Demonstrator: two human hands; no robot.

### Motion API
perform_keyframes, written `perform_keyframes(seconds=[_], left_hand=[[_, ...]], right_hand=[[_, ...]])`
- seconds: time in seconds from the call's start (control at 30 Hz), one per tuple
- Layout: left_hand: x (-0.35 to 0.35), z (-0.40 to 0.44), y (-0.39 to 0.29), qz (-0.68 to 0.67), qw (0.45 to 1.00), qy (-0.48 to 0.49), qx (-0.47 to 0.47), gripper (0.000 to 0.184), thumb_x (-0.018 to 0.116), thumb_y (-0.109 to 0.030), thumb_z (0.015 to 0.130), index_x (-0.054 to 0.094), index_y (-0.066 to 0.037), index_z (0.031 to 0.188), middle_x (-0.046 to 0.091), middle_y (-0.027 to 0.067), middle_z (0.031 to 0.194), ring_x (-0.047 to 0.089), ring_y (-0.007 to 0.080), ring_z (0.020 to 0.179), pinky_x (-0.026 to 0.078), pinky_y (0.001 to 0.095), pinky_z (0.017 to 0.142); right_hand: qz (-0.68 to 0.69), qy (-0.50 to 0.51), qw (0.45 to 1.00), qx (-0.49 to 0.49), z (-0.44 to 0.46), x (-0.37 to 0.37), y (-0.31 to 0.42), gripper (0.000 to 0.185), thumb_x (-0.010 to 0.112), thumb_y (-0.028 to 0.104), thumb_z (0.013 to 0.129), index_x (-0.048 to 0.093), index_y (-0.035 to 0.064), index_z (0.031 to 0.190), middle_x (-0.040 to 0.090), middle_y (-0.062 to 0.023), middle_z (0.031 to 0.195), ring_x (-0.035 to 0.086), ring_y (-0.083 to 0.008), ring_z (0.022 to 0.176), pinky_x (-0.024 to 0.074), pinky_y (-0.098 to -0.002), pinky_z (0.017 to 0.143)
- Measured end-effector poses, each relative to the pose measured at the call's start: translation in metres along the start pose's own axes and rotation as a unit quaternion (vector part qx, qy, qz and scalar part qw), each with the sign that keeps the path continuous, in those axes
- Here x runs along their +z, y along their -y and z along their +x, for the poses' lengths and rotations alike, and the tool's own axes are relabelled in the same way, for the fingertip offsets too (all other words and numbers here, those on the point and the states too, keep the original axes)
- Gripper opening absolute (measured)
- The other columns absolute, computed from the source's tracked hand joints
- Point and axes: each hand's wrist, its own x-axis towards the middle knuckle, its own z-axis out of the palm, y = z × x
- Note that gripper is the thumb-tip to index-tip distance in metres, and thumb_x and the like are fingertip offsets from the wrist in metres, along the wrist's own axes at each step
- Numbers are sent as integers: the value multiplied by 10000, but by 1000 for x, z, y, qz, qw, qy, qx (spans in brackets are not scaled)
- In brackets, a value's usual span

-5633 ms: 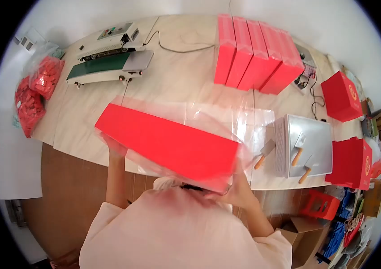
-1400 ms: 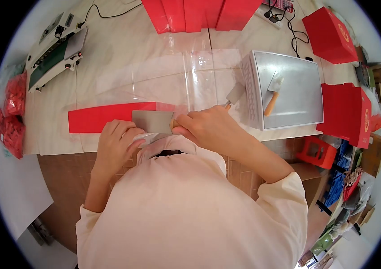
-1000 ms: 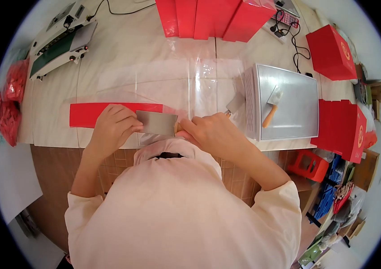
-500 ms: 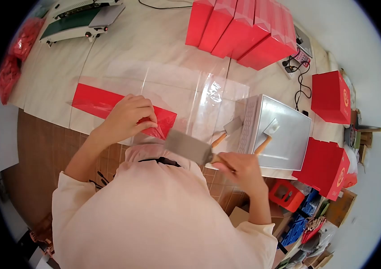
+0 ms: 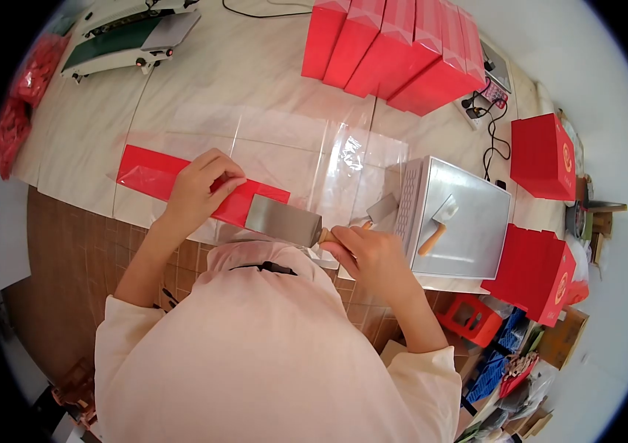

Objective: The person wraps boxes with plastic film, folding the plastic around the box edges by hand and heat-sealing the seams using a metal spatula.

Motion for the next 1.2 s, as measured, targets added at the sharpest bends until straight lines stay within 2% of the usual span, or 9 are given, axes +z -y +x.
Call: perform_keyframes(seconds=[0.2,0.3,0.5,0.73,0.87,1.0,1.07,1.17,1.2], left_hand=[[-3,20,-21,97,981,-69,151,244,748,-120,758,649,-74,976,609,34,994,572,241,952,466,371,851],[0,31,-24,131,976,-20,174,302,750,-183,741,647,-98,1011,602,24,1033,549,246,1013,397,408,954],[-7,32,-11,222,934,110,257,177,719,-175,730,651,-109,879,611,1,911,562,199,978,385,407,944],[-4,12,-12,214,914,82,335,90,668,-92,747,650,-117,831,610,-11,871,578,168,930,405,415,884],[-25,9,-12,206,945,2,253,107,671,-77,780,656,-93,886,628,12,913,577,207,956,415,390,882],[-65,-30,33,116,970,-202,69,115,570,-45,919,646,-20,1003,621,127,999,566,263,1019,434,369,895],[-75,-61,76,-59,941,-333,-29,278,463,-211,1015,570,7,1149,595,103,1116,544,215,1056,410,350,969],[-99,-80,92,8,895,-438,-86,346,415,-257,1024,516,4,1226,568,114,1195,518,209,1129,352,358,1028],[-108,-80,101,15,882,-458,-105,340,404,-244,1024,499,3,1238,562,115,1207,512,218,1140,346,357,1035]], right_hand=[[-28,-10,1000,0,12,0,-4,228,676,278,871,623,62,825,578,-52,629,557,-252,516,400,-362,444],[-23,-11,1000,2,18,-1,-4,249,653,309,887,621,71,821,581,-46,628,553,-262,511,396,-367,440],[-19,-15,1000,0,21,0,-5,274,623,333,906,611,82,795,580,-47,620,552,-276,513,395,-377,443],[-7,-6,1000,24,16,-1,-6,286,627,341,902,629,81,785,586,-59,606,559,-280,523,411,-373,469],[99,53,987,116,-6,-30,-25,298,636,341,902,672,51,841,604,-95,617,554,-308,537,425,-357,502],[181,-71,926,322,-72,-68,-50,234,599,224,937,679,5,920,541,-32,644,456,-82,595,394,-270,534],[133,-166,882,420,-104,-75,-81,287,551,247,962,670,4,866,508,-20,613,420,-55,570,347,-238,515],[23,-310,795,521,-180,-37,-177,413,495,386,969,643,5,911,599,-109,667,579,-222,617,432,-350,589],[-17,-332,767,549,-202,-15,-214,458,452,411,974,626,-12,960,653,-196,805,623,-371,770,461,-442,694]])
